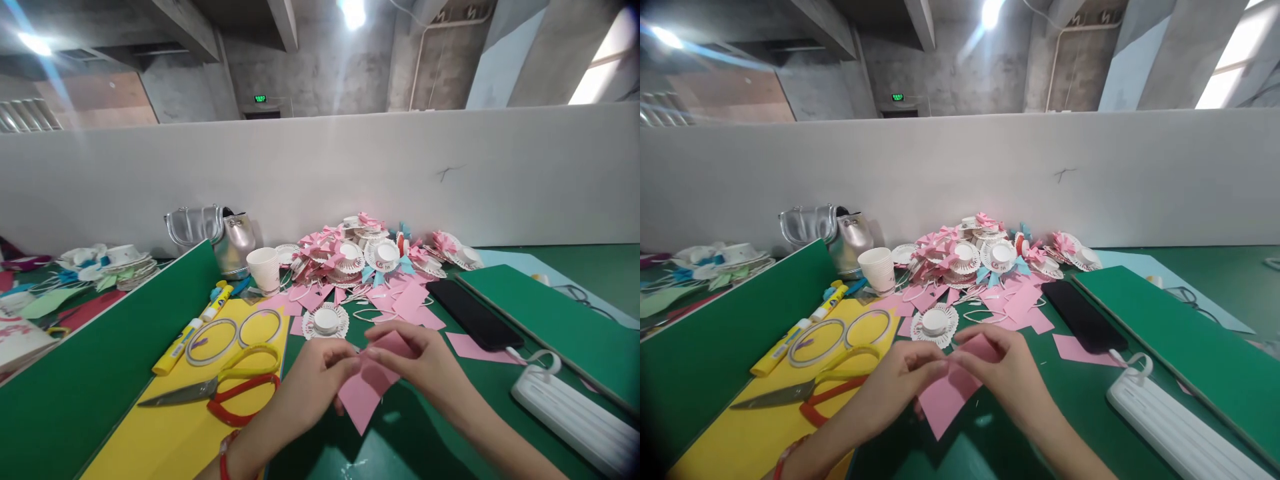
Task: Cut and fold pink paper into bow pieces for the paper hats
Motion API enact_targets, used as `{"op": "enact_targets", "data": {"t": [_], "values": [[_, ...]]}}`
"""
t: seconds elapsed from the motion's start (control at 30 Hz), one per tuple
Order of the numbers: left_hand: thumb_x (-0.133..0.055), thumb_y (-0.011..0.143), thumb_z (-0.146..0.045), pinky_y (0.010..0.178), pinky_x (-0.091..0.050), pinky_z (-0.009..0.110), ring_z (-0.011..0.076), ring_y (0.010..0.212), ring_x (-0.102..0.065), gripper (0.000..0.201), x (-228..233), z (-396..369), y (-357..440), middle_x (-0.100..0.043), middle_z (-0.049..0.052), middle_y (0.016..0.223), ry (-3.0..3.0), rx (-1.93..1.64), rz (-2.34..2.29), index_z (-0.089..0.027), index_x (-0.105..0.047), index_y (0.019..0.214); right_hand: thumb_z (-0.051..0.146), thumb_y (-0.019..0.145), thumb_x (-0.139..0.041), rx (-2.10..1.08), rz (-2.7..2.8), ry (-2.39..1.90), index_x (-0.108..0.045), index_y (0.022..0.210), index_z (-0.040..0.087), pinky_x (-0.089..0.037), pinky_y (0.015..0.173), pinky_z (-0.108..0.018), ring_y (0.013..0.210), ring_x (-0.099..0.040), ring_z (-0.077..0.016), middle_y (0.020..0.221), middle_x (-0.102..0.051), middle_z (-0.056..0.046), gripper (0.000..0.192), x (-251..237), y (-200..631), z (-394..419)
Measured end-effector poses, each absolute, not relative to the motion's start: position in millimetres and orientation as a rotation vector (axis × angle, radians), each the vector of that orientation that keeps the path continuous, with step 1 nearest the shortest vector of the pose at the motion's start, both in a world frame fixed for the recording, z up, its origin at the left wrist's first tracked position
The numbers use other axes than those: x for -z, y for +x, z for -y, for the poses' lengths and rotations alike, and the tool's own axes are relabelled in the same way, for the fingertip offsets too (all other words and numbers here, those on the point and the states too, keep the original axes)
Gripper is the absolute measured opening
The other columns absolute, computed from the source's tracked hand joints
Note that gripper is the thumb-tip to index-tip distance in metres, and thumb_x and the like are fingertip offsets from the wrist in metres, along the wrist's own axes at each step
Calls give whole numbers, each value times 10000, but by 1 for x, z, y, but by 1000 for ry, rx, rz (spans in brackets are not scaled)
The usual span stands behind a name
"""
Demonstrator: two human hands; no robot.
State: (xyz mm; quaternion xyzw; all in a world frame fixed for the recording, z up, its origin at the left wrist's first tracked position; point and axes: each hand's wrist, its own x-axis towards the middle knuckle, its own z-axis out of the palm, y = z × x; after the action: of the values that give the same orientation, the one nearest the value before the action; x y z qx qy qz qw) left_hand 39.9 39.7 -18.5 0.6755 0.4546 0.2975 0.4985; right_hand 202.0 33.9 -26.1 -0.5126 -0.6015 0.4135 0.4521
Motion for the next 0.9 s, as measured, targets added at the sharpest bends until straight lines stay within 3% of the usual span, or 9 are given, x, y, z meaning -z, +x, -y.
{"op": "enact_targets", "data": {"t": [0.1,0.2,0.4,0.63,0.8,0.9], "values": [[-468,769,-181,543,-357,225,141,594,-484,218,16,-37,37,-531,-9,591,1917,-737,-1111,-180,-589,587,198,675,-592,-911,1660,-1257,-687,623,202,-467,595,-283,637,-621,-188,647,-694,-31,108,31,198,-34],[-461,777,-191,603,-366,245,158,658,-489,205,17,-38,35,-571,9,660,1992,-758,-1104,-184,-608,635,173,669,-561,-831,1689,-1257,-685,618,192,-465,559,-265,610,-619,-182,626,-691,-28,135,38,192,-32],[-464,741,-143,572,-350,219,137,617,-465,182,21,-44,39,-545,-14,612,1834,-794,-1084,-172,-593,616,171,642,-551,-853,1553,-1325,-640,579,180,-456,545,-249,580,-596,-165,582,-658,-11,110,37,189,-31],[-542,709,-250,480,-311,198,107,516,-420,196,10,-49,33,-467,-32,523,1492,-870,-1121,-155,-546,538,279,625,-612,-862,1298,-1420,-643,540,189,-450,628,-287,648,-595,-201,626,-666,-31,128,26,200,-38],[-553,701,-233,505,-377,211,113,516,-519,142,6,-42,35,-536,-13,572,1392,-809,-1010,-158,-552,580,338,627,-622,-916,1200,-1459,-649,576,188,-445,588,-283,670,-599,-218,662,-671,-37,162,27,204,-36],[-521,731,-236,464,-356,213,107,434,-511,208,6,-38,36,-505,-33,492,1465,-798,-1113,-174,-494,534,295,637,-620,-908,1281,-1414,-636,581,194,-453,599,-268,668,-598,-200,653,-665,-25,117,23,207,-34]]}}
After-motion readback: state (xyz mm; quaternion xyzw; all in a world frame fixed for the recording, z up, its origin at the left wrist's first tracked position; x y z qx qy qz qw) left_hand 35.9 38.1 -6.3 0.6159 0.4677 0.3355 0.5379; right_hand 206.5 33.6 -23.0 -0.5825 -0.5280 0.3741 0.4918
